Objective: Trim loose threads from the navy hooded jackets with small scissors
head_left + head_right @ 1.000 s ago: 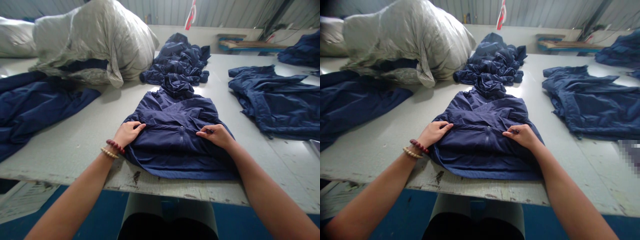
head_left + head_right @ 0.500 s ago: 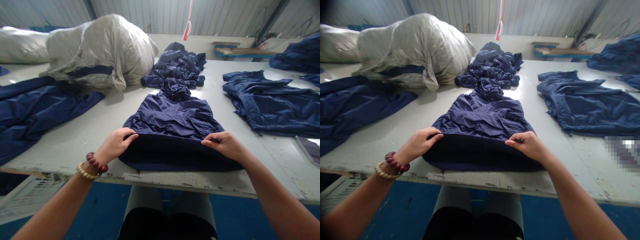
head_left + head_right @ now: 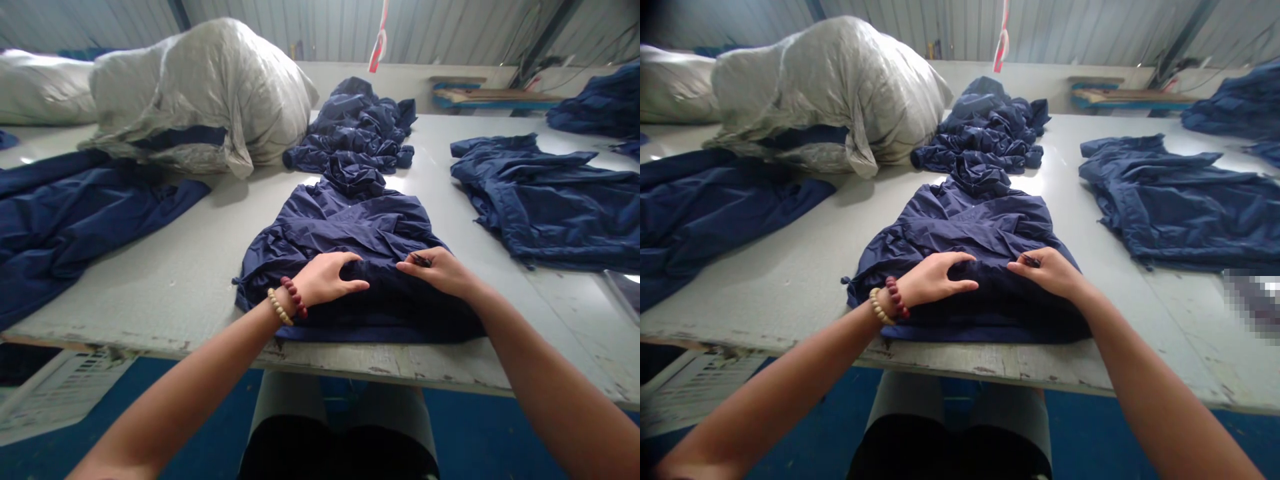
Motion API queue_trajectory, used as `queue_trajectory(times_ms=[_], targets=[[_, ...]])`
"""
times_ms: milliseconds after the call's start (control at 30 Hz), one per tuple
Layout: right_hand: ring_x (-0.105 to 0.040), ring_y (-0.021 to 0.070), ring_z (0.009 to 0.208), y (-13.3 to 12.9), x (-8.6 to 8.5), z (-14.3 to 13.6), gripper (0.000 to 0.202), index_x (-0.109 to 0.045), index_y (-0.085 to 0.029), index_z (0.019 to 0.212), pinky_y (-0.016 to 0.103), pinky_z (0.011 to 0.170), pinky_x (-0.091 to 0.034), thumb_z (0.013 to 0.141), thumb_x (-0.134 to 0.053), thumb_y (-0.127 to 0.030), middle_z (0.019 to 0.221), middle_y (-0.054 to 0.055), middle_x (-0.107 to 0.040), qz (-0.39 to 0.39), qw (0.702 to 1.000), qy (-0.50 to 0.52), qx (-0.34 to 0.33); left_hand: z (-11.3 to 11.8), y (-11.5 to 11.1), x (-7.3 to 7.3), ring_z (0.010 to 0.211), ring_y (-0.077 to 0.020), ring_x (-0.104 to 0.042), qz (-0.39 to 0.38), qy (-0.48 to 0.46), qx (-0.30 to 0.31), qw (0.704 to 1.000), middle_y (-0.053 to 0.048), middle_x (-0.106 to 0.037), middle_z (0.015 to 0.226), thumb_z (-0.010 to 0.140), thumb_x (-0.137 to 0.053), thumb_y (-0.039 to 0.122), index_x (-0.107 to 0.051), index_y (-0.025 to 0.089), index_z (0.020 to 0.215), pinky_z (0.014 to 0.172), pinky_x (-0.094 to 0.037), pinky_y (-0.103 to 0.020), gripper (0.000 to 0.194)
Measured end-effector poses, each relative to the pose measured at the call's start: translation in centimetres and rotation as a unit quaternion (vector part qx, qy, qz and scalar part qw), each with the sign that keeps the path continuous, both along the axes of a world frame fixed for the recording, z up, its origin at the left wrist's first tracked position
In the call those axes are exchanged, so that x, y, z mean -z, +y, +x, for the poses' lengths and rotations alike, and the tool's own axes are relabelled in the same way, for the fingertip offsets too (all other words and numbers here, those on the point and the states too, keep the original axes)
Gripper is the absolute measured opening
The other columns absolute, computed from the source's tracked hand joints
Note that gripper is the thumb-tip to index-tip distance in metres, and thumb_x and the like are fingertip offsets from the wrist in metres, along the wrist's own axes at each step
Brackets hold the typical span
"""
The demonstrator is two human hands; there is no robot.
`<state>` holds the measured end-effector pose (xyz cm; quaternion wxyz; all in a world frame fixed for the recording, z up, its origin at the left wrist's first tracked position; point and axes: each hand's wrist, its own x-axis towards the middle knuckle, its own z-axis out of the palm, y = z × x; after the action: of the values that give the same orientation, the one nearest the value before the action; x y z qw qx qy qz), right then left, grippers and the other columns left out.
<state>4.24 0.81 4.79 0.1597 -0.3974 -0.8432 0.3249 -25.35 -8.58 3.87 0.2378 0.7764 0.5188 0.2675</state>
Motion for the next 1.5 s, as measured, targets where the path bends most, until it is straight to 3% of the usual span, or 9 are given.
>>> queue_trajectory(times_ms=[67, 133, 200, 300, 400, 567, 900, 1100, 1500], targets=[[-0.05, 0.0156, 0.063, 0.6, -0.3, -0.4, 0.061, -0.064, -0.021, 0.068, 0.03, 0.064, -0.037, 0.094, -0.062, -0.075, 0.064, -0.001, -0.058, 0.022, 0.999, -0.028, 0.006, 0.4, 1.5, 1.1, 0.104, -0.0276, -0.072, -0.094, -0.073, 0.03, 0.992, -0.01, -0.079, 0.113, 0.089, -0.078, 0.055, -0.077, 0.019, 0.112, 0.094, -0.055, -0.038, 0.043], [-0.054, 0.0172, 0.064, 0.7, -0.4, -1.1, 0.055, -0.071, -0.021, 0.077, 0.03, 0.063, -0.038, 0.094, -0.064, -0.073, 0.066, 0.0, -0.062, 0.074, 0.995, -0.055, 0.028, 0.3, 2.2, 1.9, 0.091, -0.0223, -0.071, -0.184, -0.173, 0.055, 0.966, -0.006, -0.077, 0.099, 0.088, -0.078, 0.056, -0.076, 0.017, 0.099, 0.084, -0.054, -0.033, 0.04], [-0.058, 0.019, 0.065, 0.2, -0.2, -2.0, 0.048, -0.074, -0.021, 0.099, 0.031, 0.063, -0.039, 0.096, -0.064, -0.068, 0.07, 0.001, -0.065, 0.142, 0.986, -0.05, 0.076, 0.1, 2.3, 2.1, 0.087, -0.0184, -0.069, -0.255, -0.269, 0.055, 0.927, -0.004, -0.075, 0.097, 0.086, -0.08, 0.055, -0.076, 0.016, 0.099, 0.083, -0.052, -0.03, 0.04], [-0.064, 0.0207, 0.066, -1.5, 0.5, -3.3, 0.042, -0.061, -0.019, 0.126, 0.032, 0.066, -0.045, 0.107, -0.05, -0.055, 0.081, 0.004, -0.069, 0.204, 0.972, 0.023, 0.117, -0.1, 1.8, 1.5, 0.088, -0.0152, -0.067, -0.324, -0.358, 0.017, 0.875, -0.003, -0.075, 0.098, 0.081, -0.088, 0.05, -0.077, 0.017, 0.098, 0.086, -0.051, -0.026, 0.039], [-0.072, 0.022, 0.077, -3.3, 1.1, -4.3, 0.026, -0.054, -0.021, 0.127, 0.033, 0.071, -0.051, 0.111, -0.042, -0.038, 0.097, 0.007, -0.074, 0.248, 0.964, 0.072, 0.062, -0.1, 1.4, 0.8, 0.087, -0.0142, -0.067, -0.38, -0.416, -0.007, 0.826, -0.003, -0.075, 0.099, 0.077, -0.092, 0.047, -0.078, 0.018, 0.097, 0.086, -0.051, -0.024, 0.037], [-0.075, 0.0202, 0.082, -4.3, 1.2, -4.9, 0.019, -0.058, -0.024, 0.12, 0.03, 0.074, -0.055, 0.103, -0.062, -0.031, 0.101, 0.005, -0.075, 0.24, 0.968, 0.074, -0.012, 0.2, 1.1, 0.3, 0.085, -0.0133, -0.066, -0.42, -0.479, -0.017, 0.771, -0.003, -0.075, 0.098, 0.08, -0.092, 0.041, -0.079, 0.017, 0.101, 0.085, -0.05, -0.023, 0.034], [-0.072, 0.0148, 0.067, -4.4, 1.7, -4.2, 0.016, -0.065, -0.022, 0.109, 0.024, 0.062, -0.055, 0.097, -0.074, -0.029, 0.087, 0.001, -0.074, 0.159, 0.98, 0.122, -0.016, 0.8, 1.1, -0.6, 0.078, -0.0111, -0.062, -0.463, -0.476, -0.039, 0.747, -0.002, -0.073, 0.092, 0.075, -0.096, 0.033, -0.078, 0.016, 0.096, 0.075, -0.049, -0.02, 0.032], [-0.078, 0.0191, 0.078, -4.2, 1.4, -4.0, 0.014, -0.068, -0.023, 0.106, 0.027, 0.069, -0.059, 0.095, -0.076, -0.027, 0.094, 0.004, -0.08, 0.138, 0.981, 0.134, -0.036, 0.7, 1.0, -0.1, 0.078, -0.0108, -0.062, -0.454, -0.475, -0.032, 0.753, -0.001, -0.073, 0.092, 0.075, -0.095, 0.028, -0.077, 0.016, 0.097, 0.076, -0.049, -0.019, 0.031], [-0.078, 0.017, 0.074, -4.1, 1.0, -4.1, 0.006, -0.072, -0.022, 0.099, 0.024, 0.069, -0.058, 0.095, -0.075, -0.025, 0.089, 0.002, -0.081, 0.136, 0.98, 0.139, -0.033, 0.9, 0.8, -0.1, 0.078, -0.0096, -0.06, -0.442, -0.463, -0.03, 0.768, 0.001, -0.069, 0.091, 0.077, -0.094, 0.029, -0.074, 0.017, 0.097, 0.074, -0.046, -0.019, 0.031]])
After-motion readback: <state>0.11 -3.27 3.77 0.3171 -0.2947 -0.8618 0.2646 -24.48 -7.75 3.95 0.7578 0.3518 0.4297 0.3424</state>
